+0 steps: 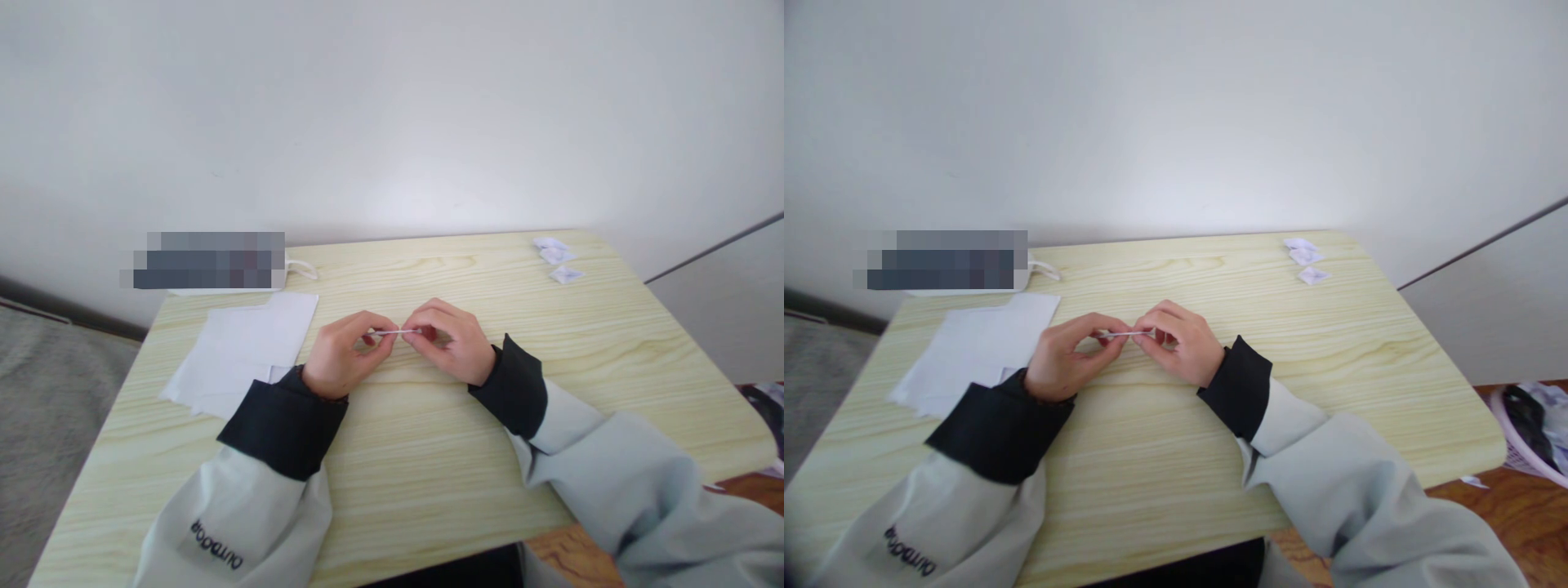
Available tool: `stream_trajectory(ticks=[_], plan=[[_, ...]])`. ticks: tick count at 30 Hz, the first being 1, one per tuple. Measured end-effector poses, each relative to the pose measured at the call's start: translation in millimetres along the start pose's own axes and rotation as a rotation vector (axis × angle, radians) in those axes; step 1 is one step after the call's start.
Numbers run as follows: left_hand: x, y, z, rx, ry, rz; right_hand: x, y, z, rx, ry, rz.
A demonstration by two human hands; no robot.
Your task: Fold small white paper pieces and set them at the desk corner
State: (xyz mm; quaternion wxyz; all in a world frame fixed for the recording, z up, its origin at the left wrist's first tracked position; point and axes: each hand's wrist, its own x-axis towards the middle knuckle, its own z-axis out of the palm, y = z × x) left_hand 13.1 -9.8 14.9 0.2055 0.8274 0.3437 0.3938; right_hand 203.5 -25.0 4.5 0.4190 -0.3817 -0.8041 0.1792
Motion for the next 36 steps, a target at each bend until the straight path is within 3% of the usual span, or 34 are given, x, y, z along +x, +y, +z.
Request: stream_trajectory(ticks=[36], plan=[[-0.5,-0.2,0.4,0.011,-0.009,0.022,-0.9,0.7,0.2,0.008,-0.020,0.009]])
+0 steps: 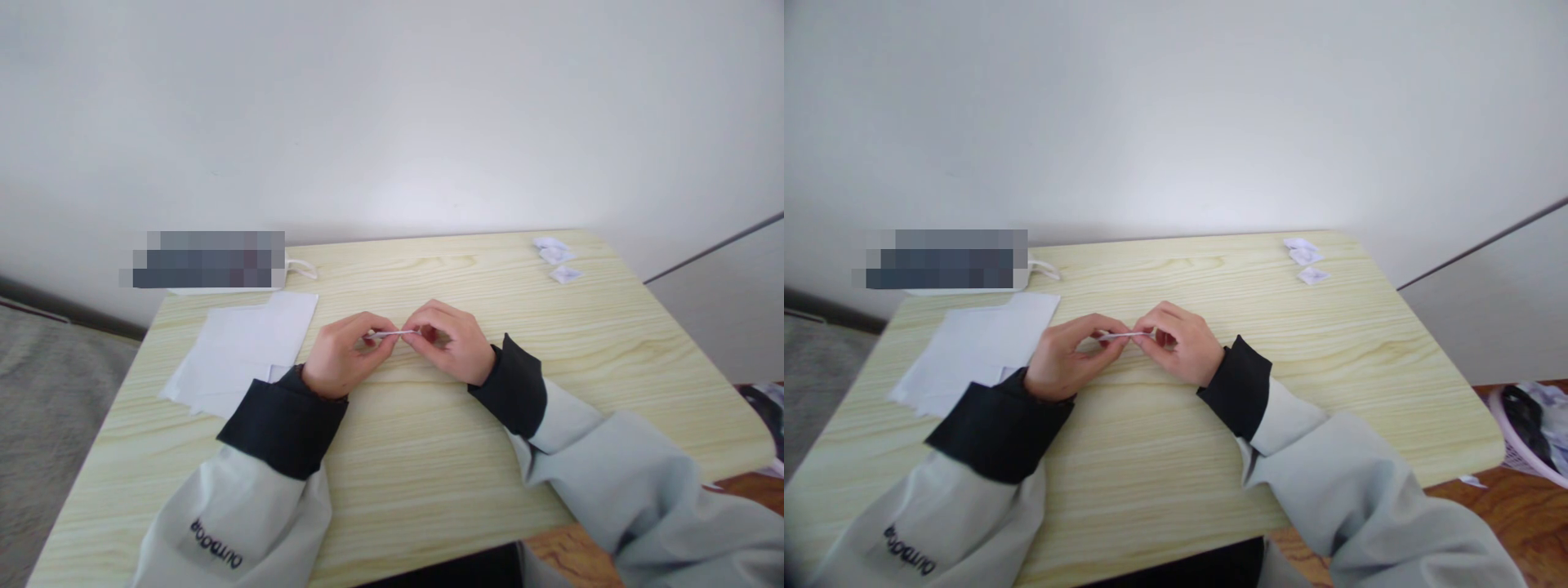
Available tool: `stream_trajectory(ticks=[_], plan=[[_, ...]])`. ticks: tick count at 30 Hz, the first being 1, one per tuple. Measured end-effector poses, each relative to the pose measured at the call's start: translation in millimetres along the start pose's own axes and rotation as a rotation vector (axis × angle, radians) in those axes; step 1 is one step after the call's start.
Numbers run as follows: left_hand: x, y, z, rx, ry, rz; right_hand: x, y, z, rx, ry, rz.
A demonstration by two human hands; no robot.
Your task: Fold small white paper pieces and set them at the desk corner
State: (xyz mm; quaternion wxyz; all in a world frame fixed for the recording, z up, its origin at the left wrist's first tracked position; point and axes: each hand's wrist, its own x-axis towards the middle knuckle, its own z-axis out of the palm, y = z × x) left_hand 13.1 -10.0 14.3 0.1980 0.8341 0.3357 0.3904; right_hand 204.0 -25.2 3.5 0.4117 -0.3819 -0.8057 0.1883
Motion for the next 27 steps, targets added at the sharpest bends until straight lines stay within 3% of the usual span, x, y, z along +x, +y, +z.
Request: stream_trajectory(ticks=[27], plan=[[-1.3,-3.6,2.5,-0.001,0.011,-0.008,0.8,-0.7,-0.2,-0.026,0.025,-0.027]])
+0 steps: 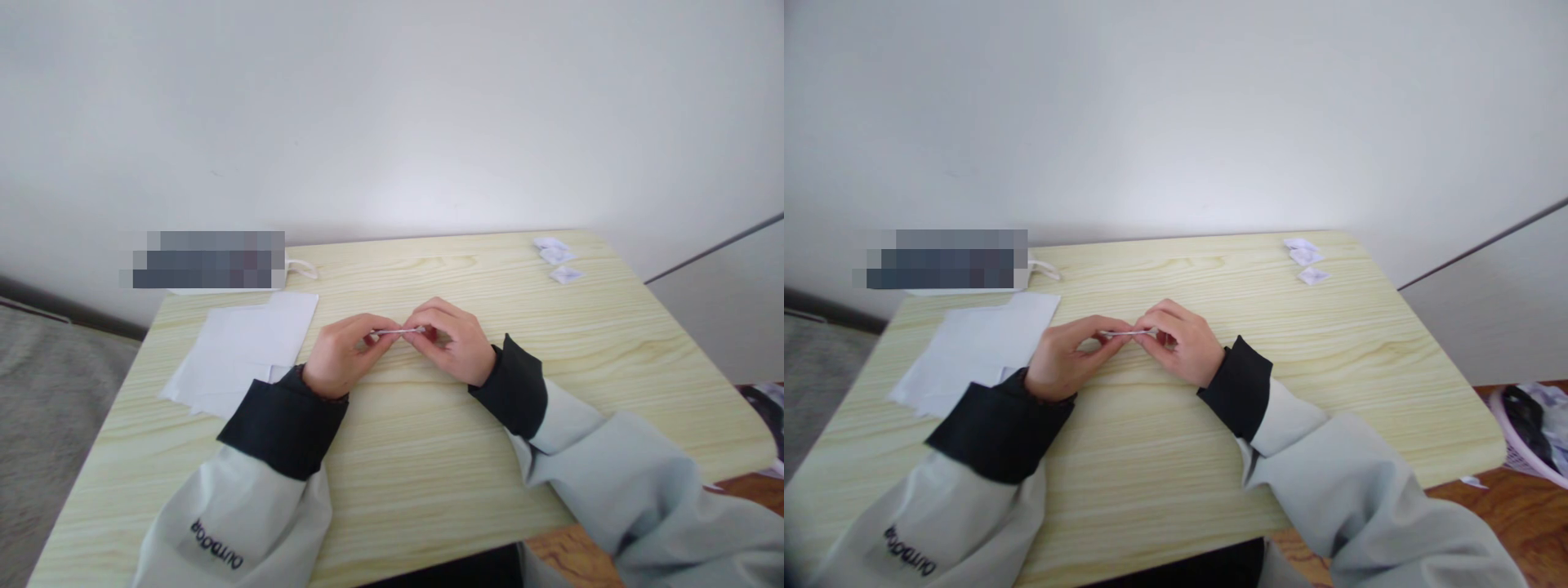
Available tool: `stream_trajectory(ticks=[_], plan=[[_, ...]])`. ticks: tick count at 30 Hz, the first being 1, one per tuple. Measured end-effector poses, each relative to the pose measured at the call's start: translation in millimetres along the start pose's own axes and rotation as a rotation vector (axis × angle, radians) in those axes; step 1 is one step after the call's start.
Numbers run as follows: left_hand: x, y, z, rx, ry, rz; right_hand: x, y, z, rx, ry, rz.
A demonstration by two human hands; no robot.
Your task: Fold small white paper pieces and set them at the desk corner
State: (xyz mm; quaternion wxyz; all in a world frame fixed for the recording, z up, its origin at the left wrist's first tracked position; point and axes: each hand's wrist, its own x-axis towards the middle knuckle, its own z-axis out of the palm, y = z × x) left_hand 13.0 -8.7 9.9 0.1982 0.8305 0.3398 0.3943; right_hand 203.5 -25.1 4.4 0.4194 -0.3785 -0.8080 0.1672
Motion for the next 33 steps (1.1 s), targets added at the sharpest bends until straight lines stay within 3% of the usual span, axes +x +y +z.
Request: stream_trajectory(ticks=[7,33], plan=[[-1.0,-0.2,1.8,0.017,0.006,-0.060,0.3,0.9,0.2,-0.012,0.024,-0.012],[0.7,2.5,-1.4,-0.006,-0.013,0.020,-0.1,-1.2,-0.3,0.002,0.014,-0.013]])
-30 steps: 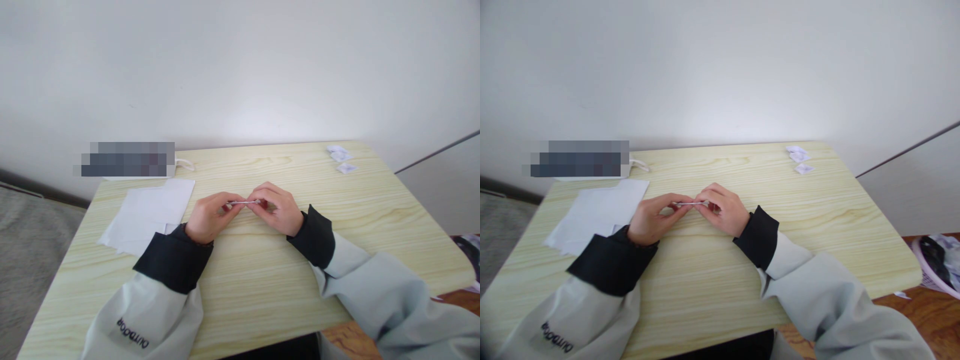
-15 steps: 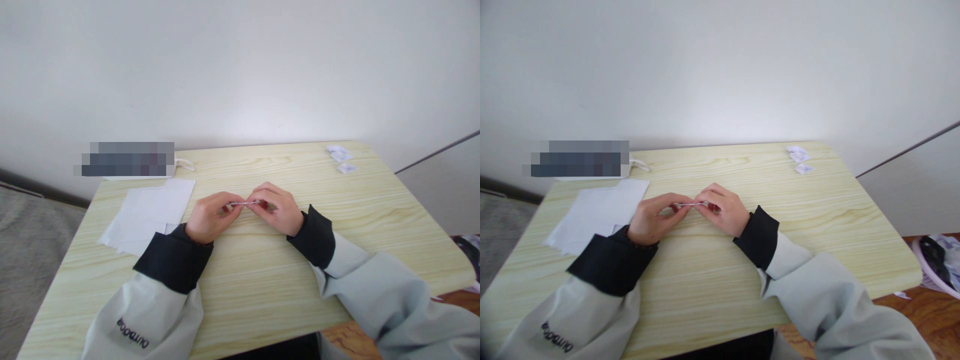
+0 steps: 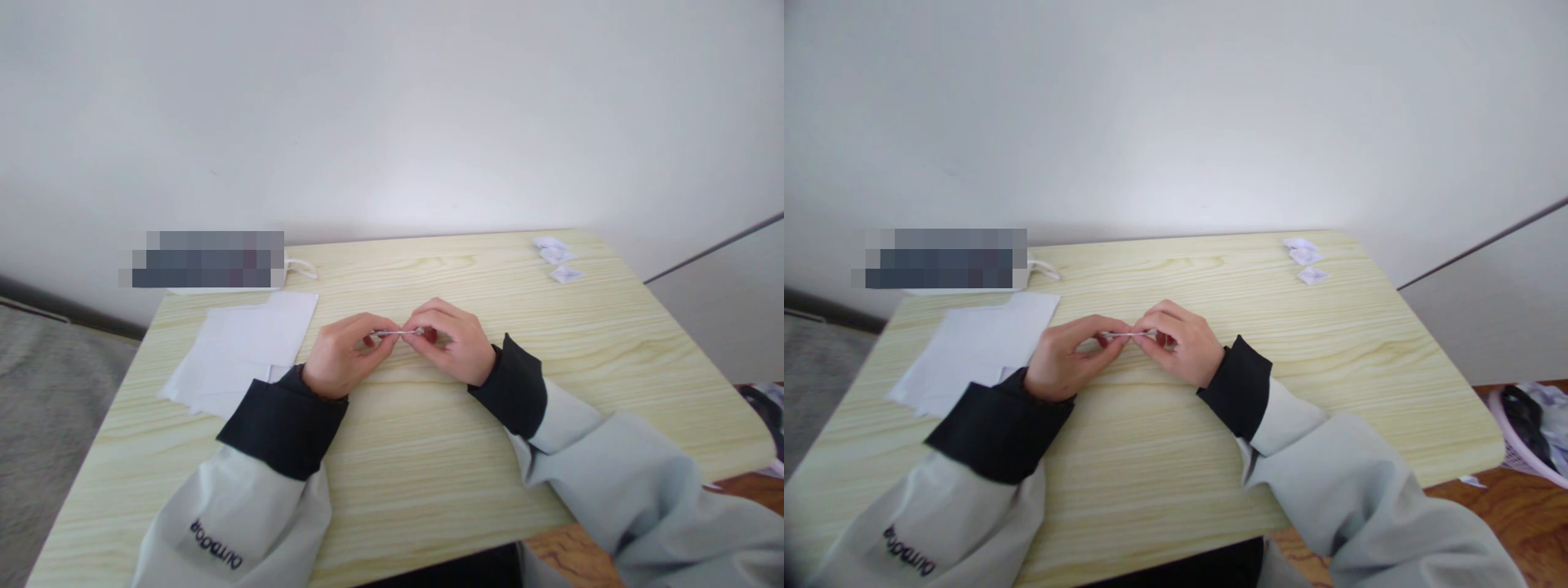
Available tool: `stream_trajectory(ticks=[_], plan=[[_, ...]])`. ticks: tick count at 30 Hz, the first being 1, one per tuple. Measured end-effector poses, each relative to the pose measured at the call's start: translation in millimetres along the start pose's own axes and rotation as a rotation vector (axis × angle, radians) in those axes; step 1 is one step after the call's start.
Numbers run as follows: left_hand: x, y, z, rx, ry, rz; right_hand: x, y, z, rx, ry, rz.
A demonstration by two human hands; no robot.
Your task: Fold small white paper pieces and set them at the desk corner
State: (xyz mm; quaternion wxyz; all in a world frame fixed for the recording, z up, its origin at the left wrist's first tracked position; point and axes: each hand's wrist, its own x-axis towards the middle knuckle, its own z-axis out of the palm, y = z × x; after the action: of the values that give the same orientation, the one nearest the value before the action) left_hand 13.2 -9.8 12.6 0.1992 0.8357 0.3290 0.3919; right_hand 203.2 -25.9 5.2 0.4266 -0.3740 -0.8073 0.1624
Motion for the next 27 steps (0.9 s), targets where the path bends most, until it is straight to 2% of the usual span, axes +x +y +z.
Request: stream_trajectory(ticks=[27], plan=[[-0.6,0.4,0.1,-0.023,-0.004,-0.045,-1.0,1.5,1.0,0.003,0.002,0.004]])
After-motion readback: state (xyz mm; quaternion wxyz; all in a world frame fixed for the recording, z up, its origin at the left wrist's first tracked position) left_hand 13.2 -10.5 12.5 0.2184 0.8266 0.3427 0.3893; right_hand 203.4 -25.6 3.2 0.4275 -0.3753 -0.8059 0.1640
